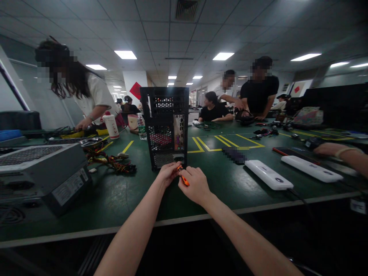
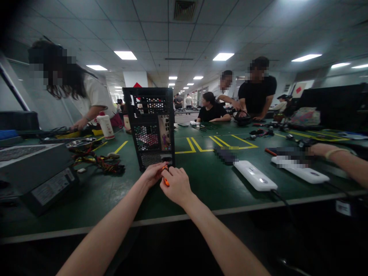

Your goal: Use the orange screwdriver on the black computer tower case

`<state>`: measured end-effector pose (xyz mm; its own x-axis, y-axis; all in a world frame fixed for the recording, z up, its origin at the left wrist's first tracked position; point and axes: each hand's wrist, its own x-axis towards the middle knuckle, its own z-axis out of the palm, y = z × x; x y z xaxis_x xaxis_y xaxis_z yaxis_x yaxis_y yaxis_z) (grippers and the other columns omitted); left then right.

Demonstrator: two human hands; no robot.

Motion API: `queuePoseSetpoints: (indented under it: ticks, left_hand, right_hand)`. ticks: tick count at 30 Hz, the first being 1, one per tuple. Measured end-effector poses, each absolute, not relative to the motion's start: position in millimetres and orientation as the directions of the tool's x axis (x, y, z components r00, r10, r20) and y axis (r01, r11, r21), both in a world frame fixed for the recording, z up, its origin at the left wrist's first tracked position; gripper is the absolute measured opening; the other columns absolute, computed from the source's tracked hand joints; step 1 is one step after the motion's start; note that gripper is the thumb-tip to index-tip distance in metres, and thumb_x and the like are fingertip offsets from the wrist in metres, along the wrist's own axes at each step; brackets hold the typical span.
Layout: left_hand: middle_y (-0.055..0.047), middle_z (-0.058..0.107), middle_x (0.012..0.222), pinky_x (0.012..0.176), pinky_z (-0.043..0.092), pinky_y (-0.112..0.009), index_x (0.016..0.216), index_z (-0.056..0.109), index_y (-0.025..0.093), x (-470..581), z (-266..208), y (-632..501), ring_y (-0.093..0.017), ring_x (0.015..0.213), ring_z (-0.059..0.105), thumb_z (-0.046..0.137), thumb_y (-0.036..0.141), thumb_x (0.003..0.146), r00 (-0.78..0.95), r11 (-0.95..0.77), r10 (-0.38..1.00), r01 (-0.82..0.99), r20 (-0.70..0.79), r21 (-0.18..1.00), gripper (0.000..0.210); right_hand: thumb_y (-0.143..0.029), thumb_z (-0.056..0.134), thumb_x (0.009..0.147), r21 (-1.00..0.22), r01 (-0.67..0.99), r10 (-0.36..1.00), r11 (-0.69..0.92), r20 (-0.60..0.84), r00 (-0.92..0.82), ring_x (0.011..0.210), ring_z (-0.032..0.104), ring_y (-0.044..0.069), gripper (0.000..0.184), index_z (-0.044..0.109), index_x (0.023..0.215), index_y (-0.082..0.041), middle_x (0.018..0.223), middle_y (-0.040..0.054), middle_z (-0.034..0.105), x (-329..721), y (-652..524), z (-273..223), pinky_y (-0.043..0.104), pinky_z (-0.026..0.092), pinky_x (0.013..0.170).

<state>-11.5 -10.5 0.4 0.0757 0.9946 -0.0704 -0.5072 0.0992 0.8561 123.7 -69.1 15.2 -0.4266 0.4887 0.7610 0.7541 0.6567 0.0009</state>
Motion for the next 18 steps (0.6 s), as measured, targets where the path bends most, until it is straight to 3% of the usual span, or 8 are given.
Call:
queuePoseSetpoints:
  ticks: [6,13,18]
  left_hand:
    - [-0.007,0.061,0.066,0.052,0.046,-0.018,0.073,0.061,0.007,-11.7,1.7,-9.2,-0.010,0.058,0.057,0.059,0.008,0.066,0.026,0.099,0.995,-0.535,-0.101,0.839,0.008]
    - [-0.005,0.060,0.064,0.047,0.044,-0.018,0.081,0.061,0.009,-13.3,-3.8,-7.0,-0.009,0.053,0.055,0.060,0.014,0.066,0.070,0.097,0.995,-0.502,-0.072,0.859,0.016]
    - [-0.005,0.060,0.064,0.048,0.044,-0.018,0.079,0.061,0.008,-13.7,-4.1,-4.6,-0.009,0.054,0.055,0.059,0.010,0.066,0.054,0.103,0.995,-0.532,-0.088,0.841,0.013]
  right_hand:
    - [-0.032,0.040,0.080,-0.071,0.755,0.531,0.652,0.754,-0.388,0.062,0.046,0.011,0.021,0.050,0.091,-0.016,0.076,0.0017,0.057,122.7,-70.5,14.8,0.024,0.028,0.061]
    - [-0.024,0.043,0.075,0.023,0.761,0.485,0.648,0.758,-0.436,0.072,0.044,0.015,0.013,0.054,0.080,-0.019,0.077,0.0036,0.051,123.2,-70.3,16.2,0.026,0.028,0.066]
    - [-0.034,0.042,0.079,-0.053,0.752,0.530,0.657,0.742,-0.411,0.070,0.045,0.014,0.022,0.052,0.089,-0.018,0.080,0.0034,0.054,123.0,-70.8,17.2,0.025,0.028,0.065]
